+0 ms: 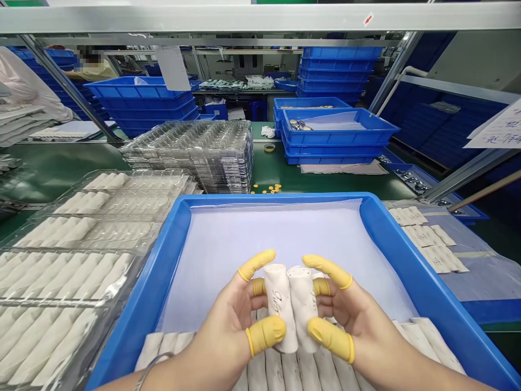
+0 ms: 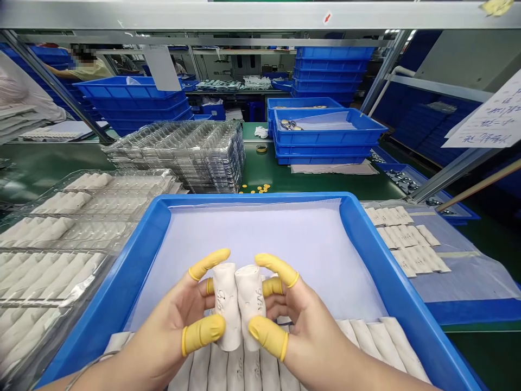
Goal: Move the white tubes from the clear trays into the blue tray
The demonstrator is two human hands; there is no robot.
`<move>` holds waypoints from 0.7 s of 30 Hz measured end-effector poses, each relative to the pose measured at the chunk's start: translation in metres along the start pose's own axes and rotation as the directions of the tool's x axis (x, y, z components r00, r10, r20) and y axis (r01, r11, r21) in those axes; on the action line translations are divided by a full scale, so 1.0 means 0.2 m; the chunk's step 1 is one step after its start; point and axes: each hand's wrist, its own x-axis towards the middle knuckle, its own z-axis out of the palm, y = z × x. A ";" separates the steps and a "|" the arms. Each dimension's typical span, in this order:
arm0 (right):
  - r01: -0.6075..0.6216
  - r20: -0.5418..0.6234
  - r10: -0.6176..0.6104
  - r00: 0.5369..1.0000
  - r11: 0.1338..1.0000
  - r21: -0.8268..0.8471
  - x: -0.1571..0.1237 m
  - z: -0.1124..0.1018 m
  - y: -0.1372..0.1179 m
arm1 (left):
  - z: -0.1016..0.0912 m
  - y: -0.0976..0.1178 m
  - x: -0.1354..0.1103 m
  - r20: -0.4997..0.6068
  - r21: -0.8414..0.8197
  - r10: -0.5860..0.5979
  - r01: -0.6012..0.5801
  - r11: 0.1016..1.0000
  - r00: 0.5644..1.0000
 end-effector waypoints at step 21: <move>-0.102 0.104 0.080 0.991 0.968 0.229 -0.01 -0.02 -0.03 | 0.01 0.04 -0.01 0.089 -0.051 -0.041 0.046 0.998 0.995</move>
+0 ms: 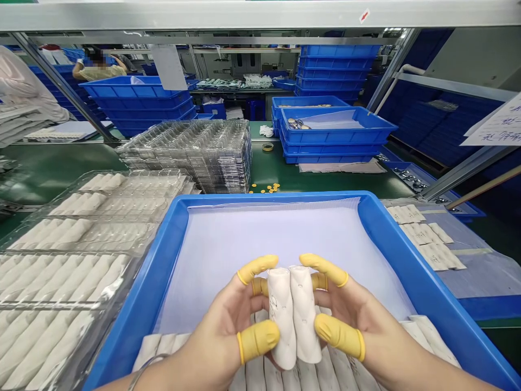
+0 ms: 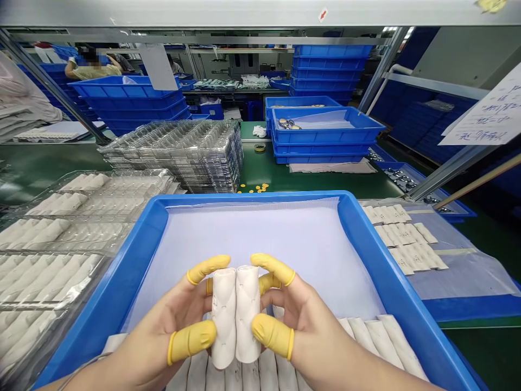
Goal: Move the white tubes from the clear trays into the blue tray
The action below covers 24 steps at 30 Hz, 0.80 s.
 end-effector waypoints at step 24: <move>0.001 0.000 -0.001 1.000 0.996 0.091 0.01 0.00 0.00 | -0.02 0.00 -0.01 0.005 -0.018 0.030 -0.030 0.999 1.000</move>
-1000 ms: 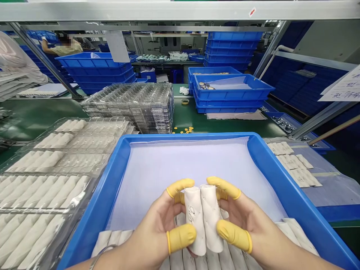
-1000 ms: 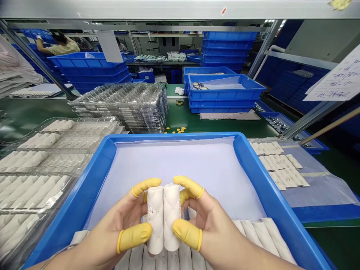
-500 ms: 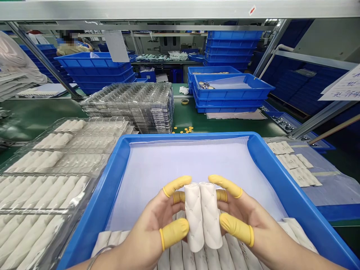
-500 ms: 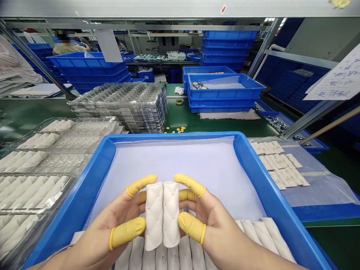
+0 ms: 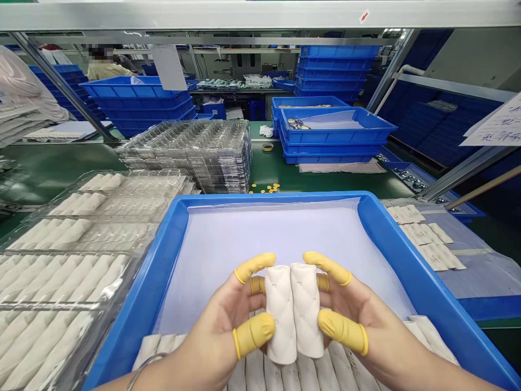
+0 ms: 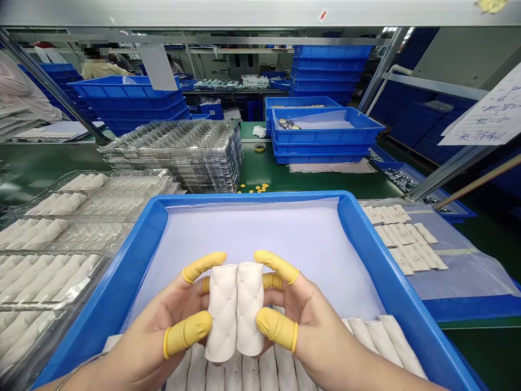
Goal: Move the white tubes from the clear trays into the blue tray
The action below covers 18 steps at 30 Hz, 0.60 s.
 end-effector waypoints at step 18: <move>-0.021 0.028 0.020 0.999 0.999 0.038 0.00 0.00 0.01 | 0.03 0.04 0.02 -0.034 -0.069 -0.094 0.091 0.993 0.995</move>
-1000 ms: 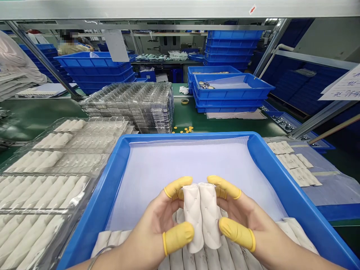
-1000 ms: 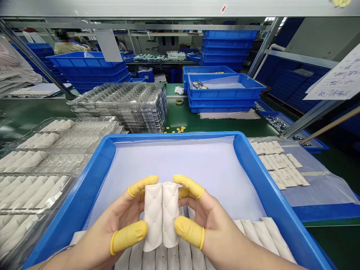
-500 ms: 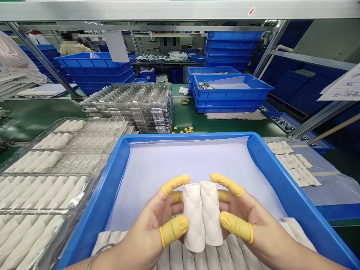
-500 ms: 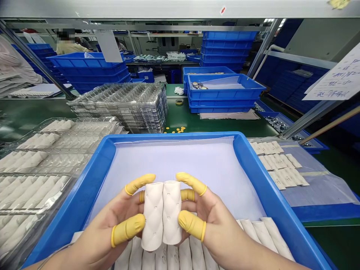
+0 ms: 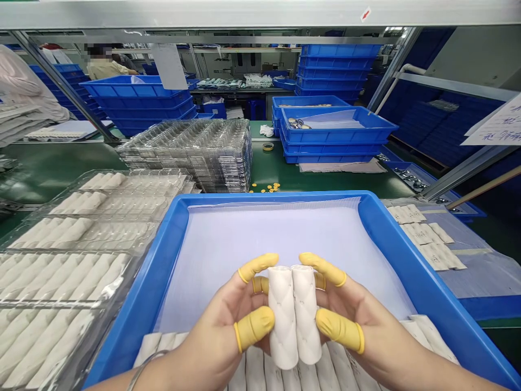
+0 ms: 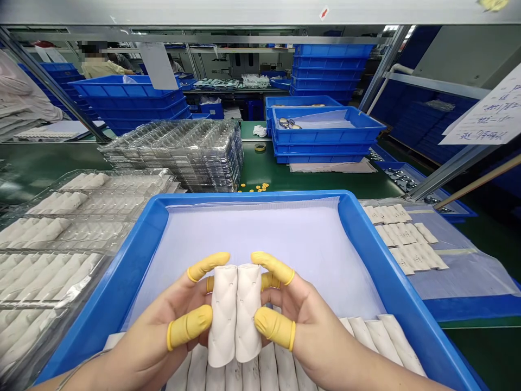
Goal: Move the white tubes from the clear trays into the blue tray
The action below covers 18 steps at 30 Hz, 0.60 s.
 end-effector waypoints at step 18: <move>0.050 -0.055 -0.053 0.997 0.997 -0.061 0.00 0.03 0.03 | -0.03 -0.07 0.00 0.001 0.165 0.129 -0.127 0.978 0.992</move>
